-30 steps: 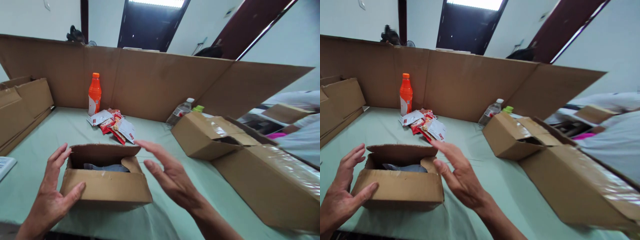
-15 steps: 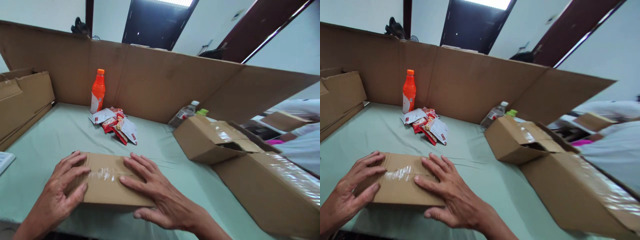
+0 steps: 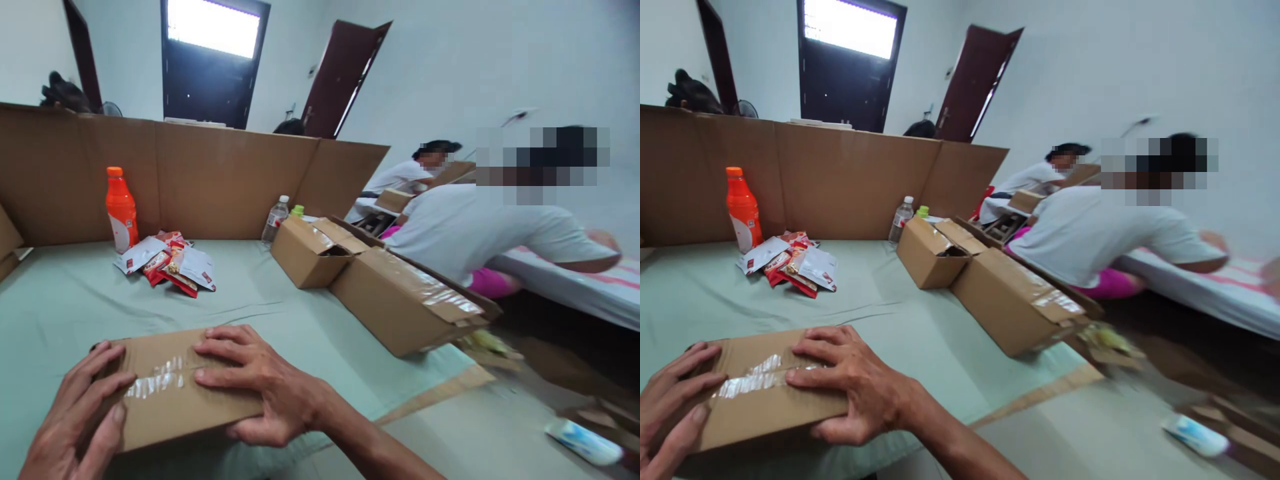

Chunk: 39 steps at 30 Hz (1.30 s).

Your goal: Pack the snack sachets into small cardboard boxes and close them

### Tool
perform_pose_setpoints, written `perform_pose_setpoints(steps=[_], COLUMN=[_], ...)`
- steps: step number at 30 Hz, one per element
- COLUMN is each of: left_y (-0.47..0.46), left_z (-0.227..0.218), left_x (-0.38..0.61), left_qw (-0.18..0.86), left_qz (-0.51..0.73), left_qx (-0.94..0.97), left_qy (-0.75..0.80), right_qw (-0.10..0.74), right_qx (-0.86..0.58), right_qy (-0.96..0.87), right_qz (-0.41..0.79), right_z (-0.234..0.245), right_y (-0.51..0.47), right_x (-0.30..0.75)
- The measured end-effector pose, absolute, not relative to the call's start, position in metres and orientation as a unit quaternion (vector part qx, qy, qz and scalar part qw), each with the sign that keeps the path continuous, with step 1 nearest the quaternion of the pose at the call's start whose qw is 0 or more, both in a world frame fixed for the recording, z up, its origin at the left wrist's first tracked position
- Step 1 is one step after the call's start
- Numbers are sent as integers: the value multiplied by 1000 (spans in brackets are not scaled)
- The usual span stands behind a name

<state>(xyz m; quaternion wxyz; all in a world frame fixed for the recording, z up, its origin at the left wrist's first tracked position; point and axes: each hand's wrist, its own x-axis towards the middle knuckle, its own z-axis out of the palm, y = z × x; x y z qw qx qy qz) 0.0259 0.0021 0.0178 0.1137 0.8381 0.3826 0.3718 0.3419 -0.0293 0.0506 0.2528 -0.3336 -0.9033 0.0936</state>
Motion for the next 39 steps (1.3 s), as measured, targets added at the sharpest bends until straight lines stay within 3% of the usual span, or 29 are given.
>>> perform_pose_setpoints(steps=[6,10,14,22,31,35,39], left_y=[-3,-3,0,-5,-12,7,40], left_z=[12,-4,-22,-7,15,13,10], left_x=[77,92,100,132,216,247,298], left_qw=[130,130,141,142,149,194,246], left_qz=[325,301,293,283,313,335,327], left_qx=[862,877,879,908,920,902,894], left_qy=[365,351,349,275,182,191,184], right_qw=[273,342,349,340,391,406,397], right_qx=[-473,-578,-642,-652,-602,-619,-667], right_qy=[-836,-739,-682,-676,-693,-672,-610], right_qz=[40,-50,-35,-57,66,-10,-159], right_z=[41,28,26,23,27,19,4], right_y=[-98,-133,-143,-127,-115,-135,-157], right_x=[414,490,532,531,536,532,522])
